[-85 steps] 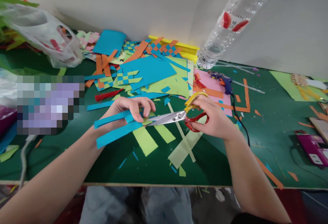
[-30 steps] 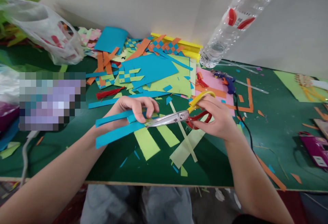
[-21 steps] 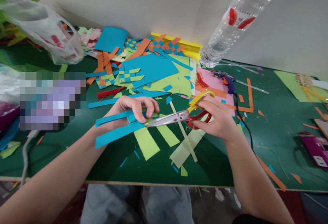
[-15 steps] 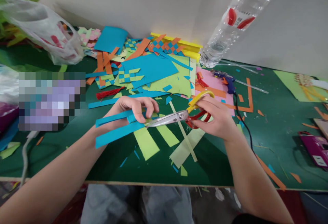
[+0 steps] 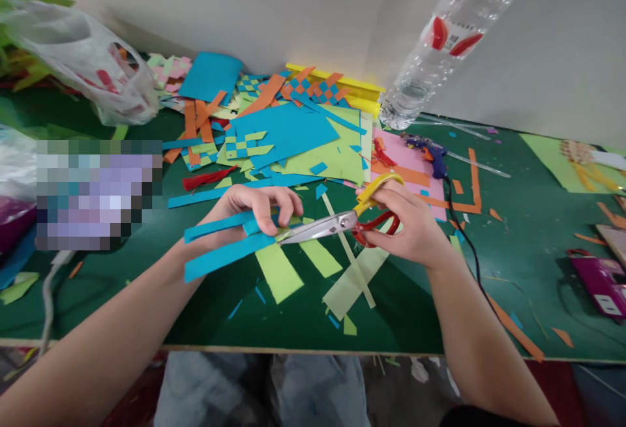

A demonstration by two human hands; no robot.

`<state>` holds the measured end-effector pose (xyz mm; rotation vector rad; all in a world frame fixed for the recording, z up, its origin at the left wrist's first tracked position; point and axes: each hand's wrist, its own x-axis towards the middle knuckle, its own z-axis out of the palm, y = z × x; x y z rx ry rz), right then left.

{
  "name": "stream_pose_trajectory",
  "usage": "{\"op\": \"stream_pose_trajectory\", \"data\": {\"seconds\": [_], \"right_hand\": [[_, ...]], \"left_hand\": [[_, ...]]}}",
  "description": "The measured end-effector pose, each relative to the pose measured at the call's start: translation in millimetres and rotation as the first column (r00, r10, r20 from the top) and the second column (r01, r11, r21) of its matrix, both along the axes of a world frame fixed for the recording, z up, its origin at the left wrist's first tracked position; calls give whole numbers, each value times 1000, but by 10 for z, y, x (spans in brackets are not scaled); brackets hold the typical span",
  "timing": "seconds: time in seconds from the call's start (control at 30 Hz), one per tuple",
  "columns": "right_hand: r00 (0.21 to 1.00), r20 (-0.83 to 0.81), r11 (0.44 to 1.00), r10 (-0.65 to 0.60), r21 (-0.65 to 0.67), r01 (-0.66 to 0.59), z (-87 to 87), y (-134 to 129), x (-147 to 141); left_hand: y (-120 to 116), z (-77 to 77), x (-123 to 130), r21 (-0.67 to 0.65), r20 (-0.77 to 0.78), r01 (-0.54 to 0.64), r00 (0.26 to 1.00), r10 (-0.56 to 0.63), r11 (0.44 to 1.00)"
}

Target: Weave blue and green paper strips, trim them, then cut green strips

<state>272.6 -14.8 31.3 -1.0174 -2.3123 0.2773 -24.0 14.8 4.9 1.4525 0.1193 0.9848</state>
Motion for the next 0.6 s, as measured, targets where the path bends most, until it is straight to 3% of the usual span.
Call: {"op": "stream_pose_trajectory", "data": {"seconds": [0.6], "right_hand": [[999, -2, 995, 35, 94, -35, -16, 6, -3]], "left_hand": [[19, -12, 10, 70, -26, 29, 999, -27, 997]]}}
